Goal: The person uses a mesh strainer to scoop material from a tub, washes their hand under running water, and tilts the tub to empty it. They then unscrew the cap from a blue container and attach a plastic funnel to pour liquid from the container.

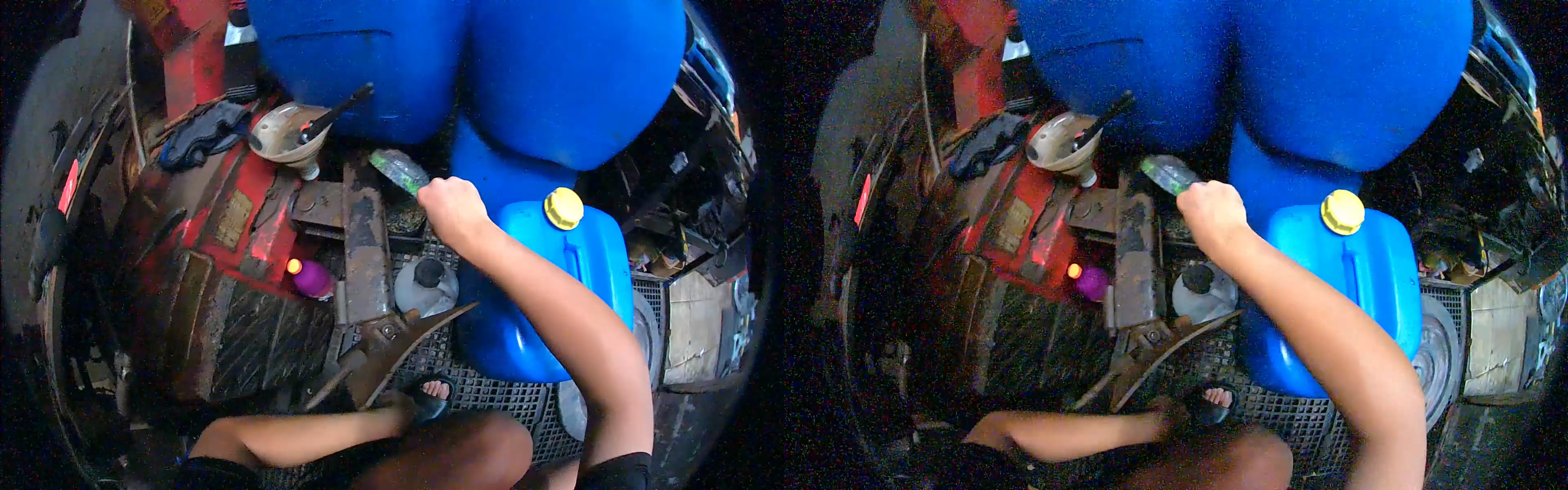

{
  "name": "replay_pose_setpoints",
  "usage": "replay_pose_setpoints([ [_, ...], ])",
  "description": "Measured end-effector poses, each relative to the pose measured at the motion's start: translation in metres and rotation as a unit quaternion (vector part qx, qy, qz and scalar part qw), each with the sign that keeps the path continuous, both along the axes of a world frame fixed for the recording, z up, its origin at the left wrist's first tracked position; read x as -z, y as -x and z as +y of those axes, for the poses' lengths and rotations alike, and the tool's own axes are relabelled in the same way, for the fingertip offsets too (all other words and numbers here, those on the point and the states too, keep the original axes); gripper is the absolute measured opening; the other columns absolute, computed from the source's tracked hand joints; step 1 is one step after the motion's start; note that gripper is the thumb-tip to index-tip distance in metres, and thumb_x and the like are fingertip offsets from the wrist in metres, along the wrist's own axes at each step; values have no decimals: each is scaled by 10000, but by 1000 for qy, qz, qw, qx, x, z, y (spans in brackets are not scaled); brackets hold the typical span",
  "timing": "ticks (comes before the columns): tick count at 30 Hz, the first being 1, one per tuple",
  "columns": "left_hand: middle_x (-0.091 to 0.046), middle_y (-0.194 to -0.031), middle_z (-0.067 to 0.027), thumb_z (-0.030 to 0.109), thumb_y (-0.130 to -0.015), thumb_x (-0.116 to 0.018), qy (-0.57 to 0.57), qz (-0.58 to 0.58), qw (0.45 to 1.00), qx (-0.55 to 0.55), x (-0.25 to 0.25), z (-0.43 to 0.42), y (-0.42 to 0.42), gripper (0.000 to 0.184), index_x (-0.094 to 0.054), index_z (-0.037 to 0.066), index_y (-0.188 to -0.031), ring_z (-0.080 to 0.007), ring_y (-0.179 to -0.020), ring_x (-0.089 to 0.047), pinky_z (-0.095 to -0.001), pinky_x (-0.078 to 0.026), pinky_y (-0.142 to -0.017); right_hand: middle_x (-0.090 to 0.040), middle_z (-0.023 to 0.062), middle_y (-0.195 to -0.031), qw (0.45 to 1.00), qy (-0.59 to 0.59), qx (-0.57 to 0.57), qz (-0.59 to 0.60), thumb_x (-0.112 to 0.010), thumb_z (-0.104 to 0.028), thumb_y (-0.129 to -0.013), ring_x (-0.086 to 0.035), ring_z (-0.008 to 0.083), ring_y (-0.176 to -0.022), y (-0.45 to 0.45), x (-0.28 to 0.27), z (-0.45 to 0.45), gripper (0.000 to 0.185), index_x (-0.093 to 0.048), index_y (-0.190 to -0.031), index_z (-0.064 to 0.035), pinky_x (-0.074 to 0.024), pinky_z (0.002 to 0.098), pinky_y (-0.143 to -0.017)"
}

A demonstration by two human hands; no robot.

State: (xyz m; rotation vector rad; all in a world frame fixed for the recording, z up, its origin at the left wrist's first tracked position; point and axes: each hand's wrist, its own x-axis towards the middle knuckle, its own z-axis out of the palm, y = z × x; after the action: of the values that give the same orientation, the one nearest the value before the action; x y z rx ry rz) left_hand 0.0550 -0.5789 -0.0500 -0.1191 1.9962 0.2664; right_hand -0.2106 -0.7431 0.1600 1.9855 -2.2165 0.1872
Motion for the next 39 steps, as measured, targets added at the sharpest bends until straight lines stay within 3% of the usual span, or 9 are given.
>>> replay_pose_setpoints([
  [1,-717,-1094,-101,178,-883,-590,-4,4,1000,6,2,0,3,266,-730,148,-1107,-276,-994,-697,-451,-571,-706,-704,156,-794,999,-8,-7,35,-719,-59,-678,-706,316,-758,-5,3,-7,83,-715,-761,-56,-580,406,-674],
  [2,-717,-1095,-100,179,-880,-593,-6,7,1000,10,3,0,6,266,-730,148,-1105,-278,-995,-696,-453,-569,-708,-732,84,-857,995,-62,7,76,-677,-97,-768,-725,245,-821,-7,4,-13,96,-755,-810,-135,-588,356,-676],
  [4,-716,-1095,-98,182,-874,-599,-13,11,1000,12,5,0,11,265,-730,147,-1102,-281,-997,-694,-458,-567,-710,-734,75,-854,993,-83,33,72,-683,-99,-767,-725,232,-823,-8,4,-18,95,-757,-815,-134,-587,345,-683],
  [10,-715,-1097,-90,190,-857,-618,-20,12,999,31,11,-1,13,264,-731,146,-1092,-290,-1001,-688,-472,-561,-716,-729,93,-871,995,-56,7,84,-734,-84,-707,-721,233,-847,-8,19,-16,113,-748,-811,-129,-589,344,-693],
  [22,-712,-1100,-76,205,-822,-657,-27,19,998,54,7,1,22,268,-732,144,-1072,-308,-1011,-676,-500,-549,-730,-738,56,-896,984,-140,61,93,-682,-114,-785,-720,217,-873,-35,6,-19,102,-760,-842,-143,-582,332,-678],
  [24,-711,-1101,-73,207,-816,-663,-28,21,998,57,7,3,23,269,-732,144,-1068,-311,-1013,-674,-504,-547,-732,-730,92,-864,990,-102,47,86,-721,-80,-731,-720,237,-841,-37,12,-20,80,-746,-798,-116,-582,342,-671],
  [26,-711,-1102,-71,210,-811,-669,-33,23,997,62,7,5,24,270,-732,143,-1065,-314,-1015,-671,-509,-545,-734,-742,47,-879,984,-124,61,109,-669,-115,-792,-724,218,-853,-37,12,-23,112,-767,-831,-152,-582,331,-664],
  [30,-710,-1103,-66,215,-799,-682,-31,19,997,68,7,5,26,274,-732,142,-1058,-320,-1018,-667,-518,-541,-739,-742,42,-848,988,-95,18,117,-654,-131,-800,-727,216,-801,-35,20,-26,119,-769,-808,-159,-580,331,-633],
  [39,-708,-1105,-55,227,-773,-711,-29,15,996,86,-5,3,25,284,-733,141,-1043,-333,-1026,-658,-539,-532,-749,-732,115,-918,987,-136,71,46,-662,-80,-801,-723,262,-864,-31,-4,-24,114,-754,-866,-95,-591,379,-713],
])
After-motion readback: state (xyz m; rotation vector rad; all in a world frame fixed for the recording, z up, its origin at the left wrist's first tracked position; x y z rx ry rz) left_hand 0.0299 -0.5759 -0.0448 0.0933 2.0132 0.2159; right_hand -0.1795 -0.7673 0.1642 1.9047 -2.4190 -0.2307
